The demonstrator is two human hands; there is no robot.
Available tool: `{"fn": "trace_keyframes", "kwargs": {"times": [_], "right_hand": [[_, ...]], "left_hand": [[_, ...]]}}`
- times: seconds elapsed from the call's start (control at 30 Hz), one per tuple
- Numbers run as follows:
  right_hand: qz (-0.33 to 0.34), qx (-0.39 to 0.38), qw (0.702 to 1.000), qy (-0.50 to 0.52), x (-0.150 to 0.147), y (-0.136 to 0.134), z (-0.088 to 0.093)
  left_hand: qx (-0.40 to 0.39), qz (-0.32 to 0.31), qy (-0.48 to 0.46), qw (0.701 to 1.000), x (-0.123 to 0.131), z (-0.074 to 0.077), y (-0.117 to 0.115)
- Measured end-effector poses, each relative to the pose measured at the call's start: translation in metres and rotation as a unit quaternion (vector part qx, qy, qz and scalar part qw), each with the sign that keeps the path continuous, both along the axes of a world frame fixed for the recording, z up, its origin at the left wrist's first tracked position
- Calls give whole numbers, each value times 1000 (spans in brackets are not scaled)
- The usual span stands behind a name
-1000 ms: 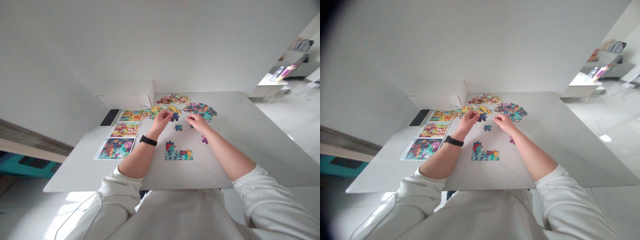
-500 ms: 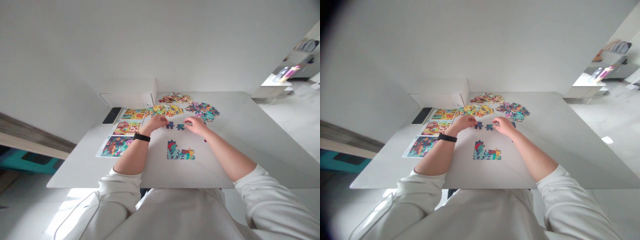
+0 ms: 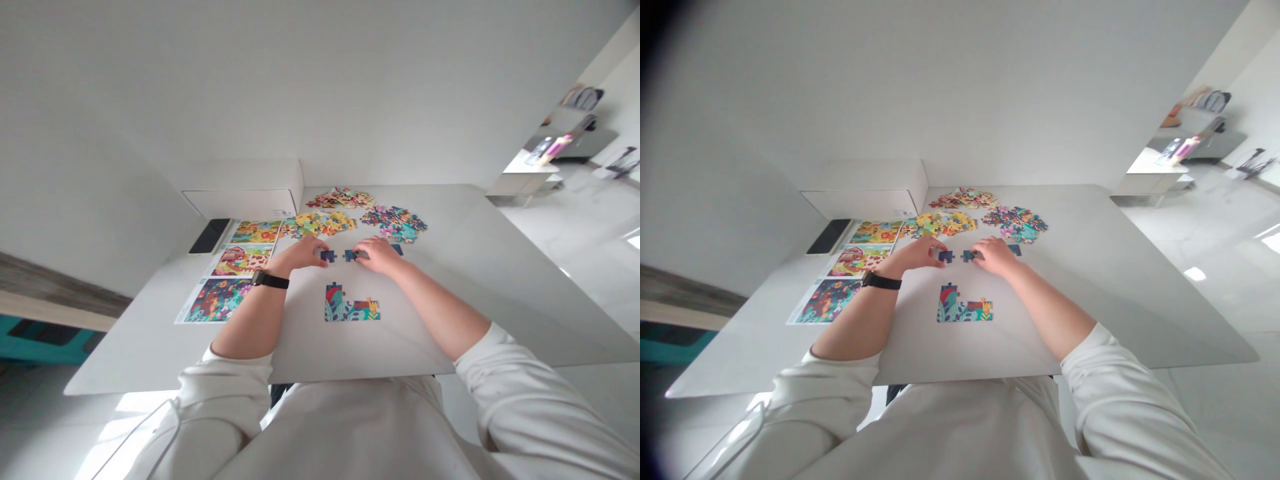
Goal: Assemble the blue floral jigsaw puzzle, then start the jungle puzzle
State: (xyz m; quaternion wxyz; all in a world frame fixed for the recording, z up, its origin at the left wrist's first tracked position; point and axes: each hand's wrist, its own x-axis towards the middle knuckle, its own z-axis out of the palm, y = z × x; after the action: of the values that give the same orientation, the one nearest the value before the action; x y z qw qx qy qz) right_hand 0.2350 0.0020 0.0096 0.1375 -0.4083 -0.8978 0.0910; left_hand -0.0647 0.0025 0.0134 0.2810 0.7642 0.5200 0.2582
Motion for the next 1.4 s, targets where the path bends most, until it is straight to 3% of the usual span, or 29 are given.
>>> {"fn": "trace_keyframes", "kwargs": {"times": [0.3,0.53,0.73,0.9,1.07,1.2,1.4], "right_hand": [[-14,-2,999,-36,8,2,9],[-5,-3,999,-54,9,3,15],[-21,-9,998,-60,11,2,15],[-29,-16,999,-13,26,14,23],[-113,-17,992,58,66,30,37],[-89,9,994,66,80,14,19],[-41,43,998,23,63,-10,-15]], "left_hand": [[50,-13,18,999,7,-5,-2],[44,-40,131,990,7,-4,-3],[27,-40,142,989,6,-1,-4],[-3,33,79,996,4,3,-5],[41,160,42,985,4,0,-7],[59,168,28,984,5,-6,-8],[55,150,40,986,8,-8,-10]]}}
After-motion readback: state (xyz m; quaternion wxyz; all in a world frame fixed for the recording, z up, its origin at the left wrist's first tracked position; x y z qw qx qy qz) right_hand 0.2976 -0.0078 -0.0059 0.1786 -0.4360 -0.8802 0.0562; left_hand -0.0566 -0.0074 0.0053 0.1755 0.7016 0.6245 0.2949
